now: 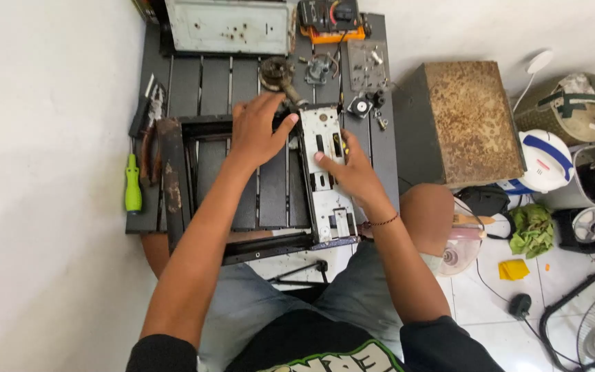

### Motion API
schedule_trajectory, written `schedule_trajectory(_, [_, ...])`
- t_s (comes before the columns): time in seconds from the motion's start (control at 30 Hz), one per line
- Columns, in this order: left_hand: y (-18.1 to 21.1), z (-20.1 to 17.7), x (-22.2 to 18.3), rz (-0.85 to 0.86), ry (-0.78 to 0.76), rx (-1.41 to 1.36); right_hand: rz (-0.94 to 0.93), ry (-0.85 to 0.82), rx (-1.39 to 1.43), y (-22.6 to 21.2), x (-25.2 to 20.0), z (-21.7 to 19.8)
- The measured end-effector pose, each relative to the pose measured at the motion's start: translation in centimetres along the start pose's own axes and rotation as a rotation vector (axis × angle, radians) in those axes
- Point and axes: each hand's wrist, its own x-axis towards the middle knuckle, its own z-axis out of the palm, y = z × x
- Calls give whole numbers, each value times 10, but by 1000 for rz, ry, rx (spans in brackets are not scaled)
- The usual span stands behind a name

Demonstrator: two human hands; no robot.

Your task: Reinstalling internal metal plates into the chassis of an electronic device using a screwdriver and screws.

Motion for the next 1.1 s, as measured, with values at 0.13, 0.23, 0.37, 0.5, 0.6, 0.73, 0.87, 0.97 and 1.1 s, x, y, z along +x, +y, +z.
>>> schedule_trajectory(0.13, [56, -47, -44, 68, 38, 128, 75, 11, -125, 3, -15, -13])
schedule_trajectory(0.23, [96, -66, -91, 45, -196, 99, 101, -33, -95, 45, -15, -32])
schedule_trajectory(0.37, [110, -37, -161, 3, -535, -73, 78, -140, 62, 32, -28, -18])
schedule_trajectory(0.5, [99, 11, -196, 137, -178, 31, -19, -144, 109, 19, -34, -12])
schedule_trajectory(0.6, [106, 4, -188, 216, -106, 77, -89, -166, 103, 14, -34, -14])
schedule_trajectory(0.73, [107, 2, -182, 316, -64, 185, -108, -197, 96, 17, -29, -18])
schedule_trajectory(0.87, [107, 2, -181, 313, -38, 151, -100, -207, 101, 21, -27, -22])
schedule_trajectory(0.97, [107, 1, -181, 294, -38, 126, -104, -207, 91, 19, -28, -21])
schedule_trajectory(1.1, [107, -2, -179, 223, -71, 39, -112, -164, 73, 32, -28, -21])
